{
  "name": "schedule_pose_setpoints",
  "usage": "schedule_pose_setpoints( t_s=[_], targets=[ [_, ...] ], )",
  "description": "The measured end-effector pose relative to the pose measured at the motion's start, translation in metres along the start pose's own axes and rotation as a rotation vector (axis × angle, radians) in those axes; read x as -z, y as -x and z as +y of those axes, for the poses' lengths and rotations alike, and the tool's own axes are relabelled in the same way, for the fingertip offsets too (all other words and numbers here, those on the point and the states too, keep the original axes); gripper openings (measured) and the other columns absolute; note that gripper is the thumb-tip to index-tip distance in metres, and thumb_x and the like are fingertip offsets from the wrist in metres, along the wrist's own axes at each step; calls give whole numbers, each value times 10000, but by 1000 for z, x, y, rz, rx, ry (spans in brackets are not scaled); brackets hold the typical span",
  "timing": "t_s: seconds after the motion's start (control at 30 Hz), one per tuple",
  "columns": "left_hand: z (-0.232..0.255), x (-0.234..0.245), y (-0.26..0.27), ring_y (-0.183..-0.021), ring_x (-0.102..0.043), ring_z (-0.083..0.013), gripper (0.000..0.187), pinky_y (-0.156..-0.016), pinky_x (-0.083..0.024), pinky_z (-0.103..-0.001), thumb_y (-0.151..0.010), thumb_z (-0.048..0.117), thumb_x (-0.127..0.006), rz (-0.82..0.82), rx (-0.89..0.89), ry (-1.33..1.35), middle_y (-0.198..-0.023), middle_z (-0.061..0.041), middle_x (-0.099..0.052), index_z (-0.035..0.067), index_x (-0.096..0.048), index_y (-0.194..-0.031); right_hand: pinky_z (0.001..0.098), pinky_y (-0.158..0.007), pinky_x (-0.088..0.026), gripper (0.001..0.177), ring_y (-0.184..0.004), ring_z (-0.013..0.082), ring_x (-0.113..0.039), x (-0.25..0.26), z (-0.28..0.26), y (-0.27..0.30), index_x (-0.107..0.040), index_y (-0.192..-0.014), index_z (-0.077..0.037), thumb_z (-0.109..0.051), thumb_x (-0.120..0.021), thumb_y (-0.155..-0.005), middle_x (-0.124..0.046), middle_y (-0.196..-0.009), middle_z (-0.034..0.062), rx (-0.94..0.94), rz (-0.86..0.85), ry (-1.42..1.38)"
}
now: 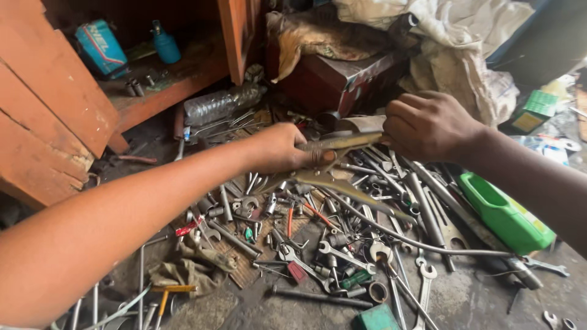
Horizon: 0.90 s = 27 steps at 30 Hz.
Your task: The person sits on the floor amidst a scattered pile of tools and uses a rag to wipe a large pair of locking pliers. They manipulate the pliers to clean different surfaces and then wipe the rag itself.
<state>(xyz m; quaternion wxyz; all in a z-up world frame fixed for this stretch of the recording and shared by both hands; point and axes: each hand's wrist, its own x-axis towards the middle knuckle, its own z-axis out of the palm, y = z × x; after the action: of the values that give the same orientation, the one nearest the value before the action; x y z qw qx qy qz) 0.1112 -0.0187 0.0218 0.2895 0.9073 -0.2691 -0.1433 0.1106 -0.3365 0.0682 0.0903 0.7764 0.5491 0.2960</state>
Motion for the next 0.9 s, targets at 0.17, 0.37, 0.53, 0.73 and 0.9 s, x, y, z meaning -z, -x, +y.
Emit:
schedule_pose_setpoints(
  t_s=[0.17,0.37,0.53,0.73,0.9],
  targets=[
    [7,8,25,-593,-678,-204,867,-615,-540,-386,-664,944,-469,106,70,-299,-613,-77,-691,135,-776,-712,360,-585,-466,498,-548,267,-575,-25,-32,-9,-663,-760,-33,-312,-463,-1122,-547,-607,104,-932,-351,-354],
    [14,6,35,-599,-665,-211,919,-597,-534,-396,-764,946,-438,236,24,-597,-615,-77,-674,88,-750,-658,364,-558,-472,359,-640,196,-558,-17,-64,-21,-691,-978,-73,-334,-477,-1099,-624,-724,78,-849,42,-727],
    [17,-20,22,-557,-693,-212,897,-546,-517,-386,-654,955,-444,155,32,-126,-562,-78,-689,111,-750,-636,411,-689,-530,396,-708,215,-587,-6,-31,9,-612,-815,-88,-290,-480,-1129,-644,-841,81,-279,65,-47],
    [16,-10,-5,-559,-691,-241,871,-590,-544,-400,-733,950,-471,209,-130,-659,-596,-64,-669,129,-762,-708,411,-591,-471,522,-606,227,-563,-67,-43,26,-692,-840,-42,-443,-499,-1114,-590,-700,95,-1228,-404,-937],
    [5,-23,-15,-556,-682,-209,815,-562,-506,-395,-644,898,-567,195,89,-223,-548,-39,-677,115,-793,-642,433,-634,-524,337,-706,283,-637,-48,-40,37,-626,-913,-52,-340,-532,-1061,-624,-808,118,-475,45,-242]
  ],
)
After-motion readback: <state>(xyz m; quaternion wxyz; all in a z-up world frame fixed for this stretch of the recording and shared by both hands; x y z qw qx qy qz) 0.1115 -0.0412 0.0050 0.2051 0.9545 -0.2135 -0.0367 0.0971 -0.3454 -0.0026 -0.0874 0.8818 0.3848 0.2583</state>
